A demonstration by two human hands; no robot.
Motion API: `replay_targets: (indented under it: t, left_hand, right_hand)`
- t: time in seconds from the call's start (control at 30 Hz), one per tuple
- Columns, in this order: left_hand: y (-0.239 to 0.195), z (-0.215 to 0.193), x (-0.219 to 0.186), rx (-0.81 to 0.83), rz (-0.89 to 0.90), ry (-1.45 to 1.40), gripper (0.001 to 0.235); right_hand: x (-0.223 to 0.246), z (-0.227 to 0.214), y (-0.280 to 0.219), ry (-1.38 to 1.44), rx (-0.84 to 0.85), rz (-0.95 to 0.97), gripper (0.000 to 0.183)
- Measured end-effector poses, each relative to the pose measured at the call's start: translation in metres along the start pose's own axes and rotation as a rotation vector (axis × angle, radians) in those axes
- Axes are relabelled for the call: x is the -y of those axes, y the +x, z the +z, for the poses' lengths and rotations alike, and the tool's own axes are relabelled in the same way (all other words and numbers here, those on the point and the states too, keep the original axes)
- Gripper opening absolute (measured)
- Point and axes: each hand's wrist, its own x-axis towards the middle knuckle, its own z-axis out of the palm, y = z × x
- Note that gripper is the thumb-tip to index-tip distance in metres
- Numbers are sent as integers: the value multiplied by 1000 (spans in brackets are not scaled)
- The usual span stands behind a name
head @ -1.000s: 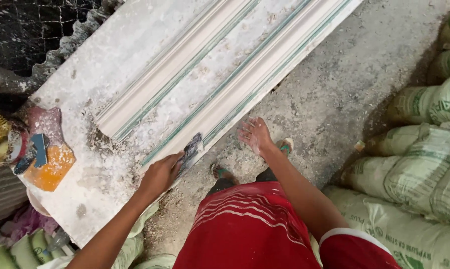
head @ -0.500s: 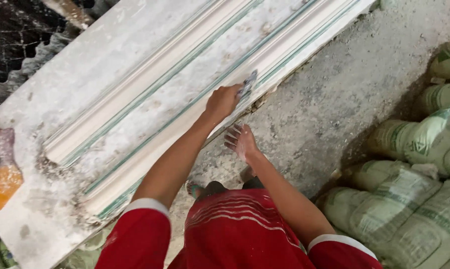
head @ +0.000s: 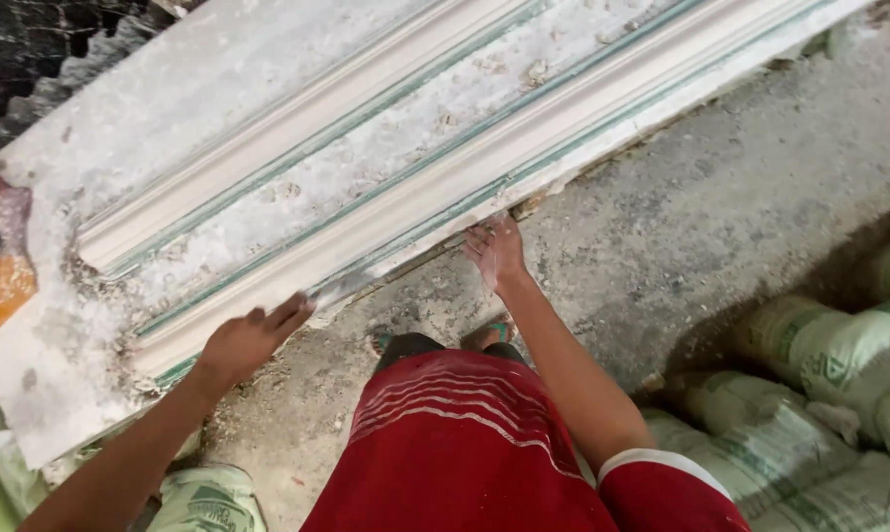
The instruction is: Using a small metal scraper to remove excess material and smooth the surface of decorative plaster moldings
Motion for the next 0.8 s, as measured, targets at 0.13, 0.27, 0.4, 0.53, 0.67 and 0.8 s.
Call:
replay_targets:
  t: [0.13, 0.27, 0.4, 0.53, 0.67, 0.8]
  left_hand:
    - [54, 25, -12, -321, 9, 19, 70]
    - [195, -25, -49, -379, 77, -227, 68]
    - [273, -126, -76, -368, 176, -421, 58]
    - [223, -102, -45, -354, 122, -553, 44]
    - [111, -49, -4, -208, -38, -629, 43]
    - [29, -13, 3, -188, -290, -890, 43]
  right_hand:
    - [-2, -5, 14, -37, 9, -23, 78]
    - [5, 5, 1, 7, 12, -29, 70]
    - [24, 11, -20, -13, -32, -4, 73]
    - [43, -31, 15, 61, -53, -65, 45]
    - [59, -28, 19, 108, -33, -57, 53]
    - [59, -30, 25, 136, 22, -51, 86]
